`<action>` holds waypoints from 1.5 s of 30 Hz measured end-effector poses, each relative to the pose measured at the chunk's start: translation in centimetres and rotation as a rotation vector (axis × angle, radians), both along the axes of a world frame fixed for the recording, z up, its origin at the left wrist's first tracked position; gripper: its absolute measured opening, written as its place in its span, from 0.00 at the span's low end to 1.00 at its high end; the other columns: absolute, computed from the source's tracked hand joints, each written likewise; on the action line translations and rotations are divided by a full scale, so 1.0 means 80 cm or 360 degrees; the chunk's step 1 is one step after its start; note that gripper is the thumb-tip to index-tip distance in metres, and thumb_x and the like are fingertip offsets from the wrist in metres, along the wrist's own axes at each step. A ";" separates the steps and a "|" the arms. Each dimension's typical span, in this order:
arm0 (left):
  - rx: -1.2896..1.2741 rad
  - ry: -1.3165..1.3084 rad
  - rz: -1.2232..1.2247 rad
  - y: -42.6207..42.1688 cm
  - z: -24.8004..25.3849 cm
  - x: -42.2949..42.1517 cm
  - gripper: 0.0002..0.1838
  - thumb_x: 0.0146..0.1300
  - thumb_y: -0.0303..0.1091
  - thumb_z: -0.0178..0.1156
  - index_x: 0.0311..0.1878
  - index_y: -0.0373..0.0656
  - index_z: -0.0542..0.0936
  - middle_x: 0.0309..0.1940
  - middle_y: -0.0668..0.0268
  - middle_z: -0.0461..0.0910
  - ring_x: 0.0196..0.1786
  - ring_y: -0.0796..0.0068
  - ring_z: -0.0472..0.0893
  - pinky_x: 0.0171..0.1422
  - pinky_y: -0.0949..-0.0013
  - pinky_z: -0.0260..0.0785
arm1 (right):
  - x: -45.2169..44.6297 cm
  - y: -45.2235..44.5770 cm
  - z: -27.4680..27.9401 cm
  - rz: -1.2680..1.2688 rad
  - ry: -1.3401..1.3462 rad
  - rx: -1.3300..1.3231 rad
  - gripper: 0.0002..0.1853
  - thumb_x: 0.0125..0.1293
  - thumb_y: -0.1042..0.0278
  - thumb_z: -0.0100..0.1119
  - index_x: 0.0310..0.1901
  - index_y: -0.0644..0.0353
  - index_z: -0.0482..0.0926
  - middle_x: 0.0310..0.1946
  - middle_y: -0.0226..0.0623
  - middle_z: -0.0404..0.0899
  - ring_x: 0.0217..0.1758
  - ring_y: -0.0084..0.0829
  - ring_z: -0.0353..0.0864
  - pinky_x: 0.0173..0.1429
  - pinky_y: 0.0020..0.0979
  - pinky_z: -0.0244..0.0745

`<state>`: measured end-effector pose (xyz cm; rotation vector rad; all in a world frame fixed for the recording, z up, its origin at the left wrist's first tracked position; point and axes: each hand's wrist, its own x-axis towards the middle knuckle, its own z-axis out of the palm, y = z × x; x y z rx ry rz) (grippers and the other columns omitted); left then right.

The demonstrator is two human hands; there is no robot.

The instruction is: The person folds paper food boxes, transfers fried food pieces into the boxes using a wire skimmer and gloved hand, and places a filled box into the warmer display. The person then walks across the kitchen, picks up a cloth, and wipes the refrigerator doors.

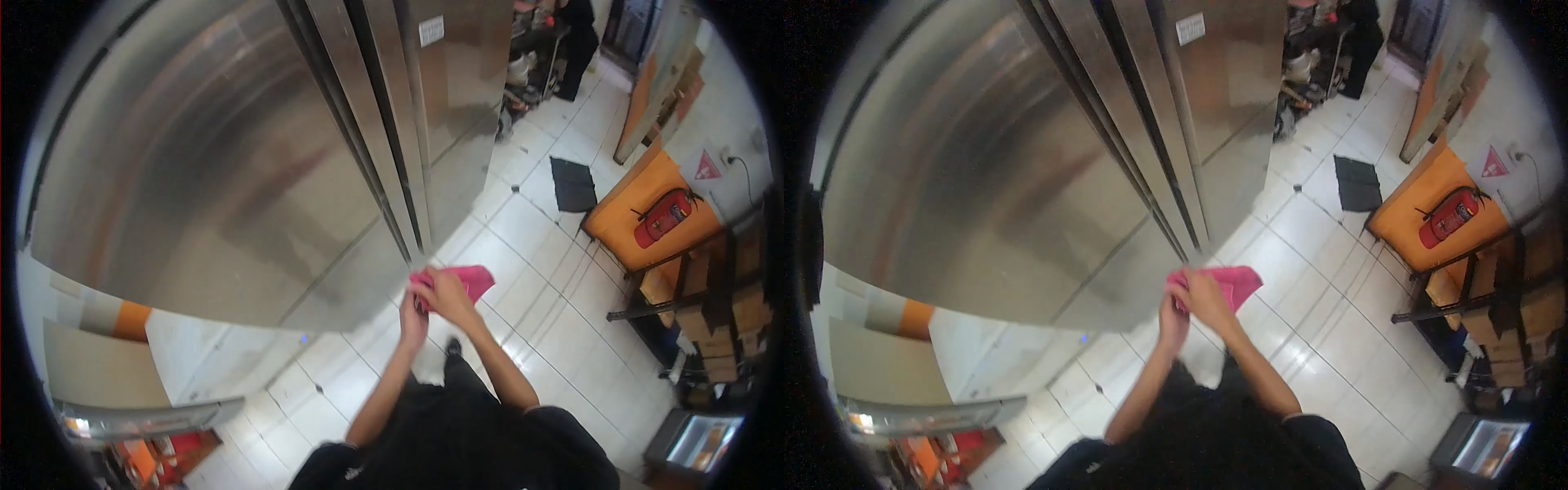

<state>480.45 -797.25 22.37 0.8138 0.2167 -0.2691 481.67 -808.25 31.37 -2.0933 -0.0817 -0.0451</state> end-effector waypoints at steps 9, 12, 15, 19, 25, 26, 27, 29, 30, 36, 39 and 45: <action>0.0437 -0.0246 -0.0296 -0.064 0.037 0.087 0.17 0.71 0.33 0.40 0.58 0.40 0.69 0.47 0.66 0.75 0.47 0.77 0.75 0.52 0.71 0.68 | 0.081 -0.130 0.023 0.0308 0.0348 0.0710 0.14 0.67 0.73 0.47 0.50 0.69 0.76 0.33 0.34 0.80 0.34 0.22 0.76 0.42 0.26 0.73; 0.0609 -0.0363 -0.0308 -0.076 0.047 0.110 0.13 0.70 0.32 0.44 0.54 0.40 0.71 0.43 0.67 0.75 0.46 0.80 0.75 0.49 0.74 0.68 | 0.118 -0.141 0.030 0.0299 0.0317 0.0545 0.13 0.66 0.72 0.48 0.47 0.70 0.78 0.31 0.37 0.81 0.30 0.24 0.76 0.38 0.27 0.73; 0.0772 -0.0564 -0.0115 -0.090 0.018 0.143 0.06 0.66 0.25 0.55 0.44 0.36 0.73 0.40 0.65 0.76 0.43 0.79 0.76 0.48 0.76 0.70 | 0.157 -0.144 0.047 0.0272 0.0261 -0.0030 0.13 0.66 0.70 0.49 0.44 0.69 0.79 0.27 0.40 0.81 0.28 0.26 0.77 0.36 0.27 0.73; 0.0863 -0.0469 0.0484 -0.099 0.012 0.177 0.08 0.68 0.30 0.54 0.44 0.36 0.71 0.40 0.64 0.75 0.44 0.76 0.77 0.48 0.75 0.72 | 0.211 -0.152 0.049 -0.0223 0.0056 -0.0002 0.12 0.64 0.72 0.48 0.41 0.68 0.80 0.27 0.46 0.81 0.29 0.33 0.81 0.34 0.31 0.74; -0.0350 0.0261 0.0812 -0.120 0.032 0.220 0.12 0.73 0.37 0.47 0.53 0.42 0.66 0.46 0.65 0.73 0.46 0.75 0.76 0.53 0.70 0.72 | 0.240 -0.138 0.026 -0.0183 0.0515 0.1282 0.07 0.71 0.70 0.47 0.42 0.62 0.73 0.33 0.33 0.78 0.33 0.21 0.78 0.35 0.24 0.76; -0.0818 0.0676 0.0602 -0.123 0.017 0.218 0.11 0.74 0.39 0.45 0.52 0.44 0.67 0.46 0.66 0.73 0.46 0.74 0.76 0.54 0.70 0.71 | 0.242 -0.127 0.027 -0.0163 0.0517 0.1312 0.07 0.71 0.70 0.47 0.42 0.62 0.73 0.33 0.33 0.78 0.33 0.21 0.78 0.35 0.24 0.76; -0.0976 0.0756 0.0551 -0.137 -0.006 0.213 0.14 0.73 0.41 0.45 0.54 0.44 0.68 0.48 0.65 0.73 0.48 0.74 0.76 0.56 0.69 0.70 | 0.245 -0.117 0.031 -0.0154 0.0520 0.1410 0.06 0.71 0.71 0.46 0.43 0.62 0.73 0.33 0.35 0.79 0.33 0.23 0.79 0.37 0.26 0.77; -0.0728 0.0398 0.0322 -0.157 0.006 0.215 0.16 0.72 0.42 0.46 0.56 0.43 0.70 0.51 0.65 0.74 0.52 0.72 0.75 0.59 0.67 0.68 | 0.252 -0.109 0.030 -0.0052 0.0609 0.1677 0.04 0.71 0.73 0.47 0.44 0.61 0.71 0.36 0.36 0.79 0.36 0.25 0.80 0.41 0.27 0.78; -0.0714 0.0375 0.0365 -0.156 0.008 0.225 0.16 0.72 0.42 0.46 0.56 0.43 0.70 0.51 0.65 0.74 0.52 0.72 0.75 0.59 0.67 0.68 | 0.255 -0.112 0.034 -0.0003 0.0624 0.1689 0.04 0.71 0.73 0.47 0.44 0.61 0.71 0.36 0.36 0.79 0.36 0.25 0.80 0.41 0.27 0.78; 0.0040 -0.0146 0.1066 -0.146 0.082 0.249 0.19 0.69 0.40 0.51 0.58 0.40 0.68 0.52 0.65 0.74 0.56 0.72 0.74 0.62 0.66 0.65 | 0.282 -0.145 0.057 0.0316 0.0551 0.1483 0.05 0.69 0.73 0.49 0.44 0.62 0.72 0.36 0.31 0.78 0.39 0.17 0.75 0.42 0.22 0.73; -0.0098 -0.0060 0.0894 -0.159 0.047 0.237 0.20 0.70 0.42 0.50 0.60 0.44 0.68 0.53 0.65 0.74 0.56 0.72 0.73 0.65 0.66 0.63 | 0.296 -0.161 0.055 0.0531 0.0605 0.1518 0.05 0.68 0.75 0.50 0.43 0.63 0.72 0.35 0.31 0.78 0.38 0.18 0.76 0.40 0.22 0.72; -0.0119 -0.0014 0.0851 -0.204 0.065 0.250 0.17 0.67 0.43 0.52 0.53 0.44 0.71 0.48 0.64 0.76 0.52 0.71 0.76 0.59 0.66 0.67 | 0.294 -0.169 0.035 0.0781 0.0270 0.0985 0.06 0.65 0.76 0.52 0.42 0.65 0.73 0.33 0.32 0.79 0.36 0.20 0.78 0.41 0.23 0.73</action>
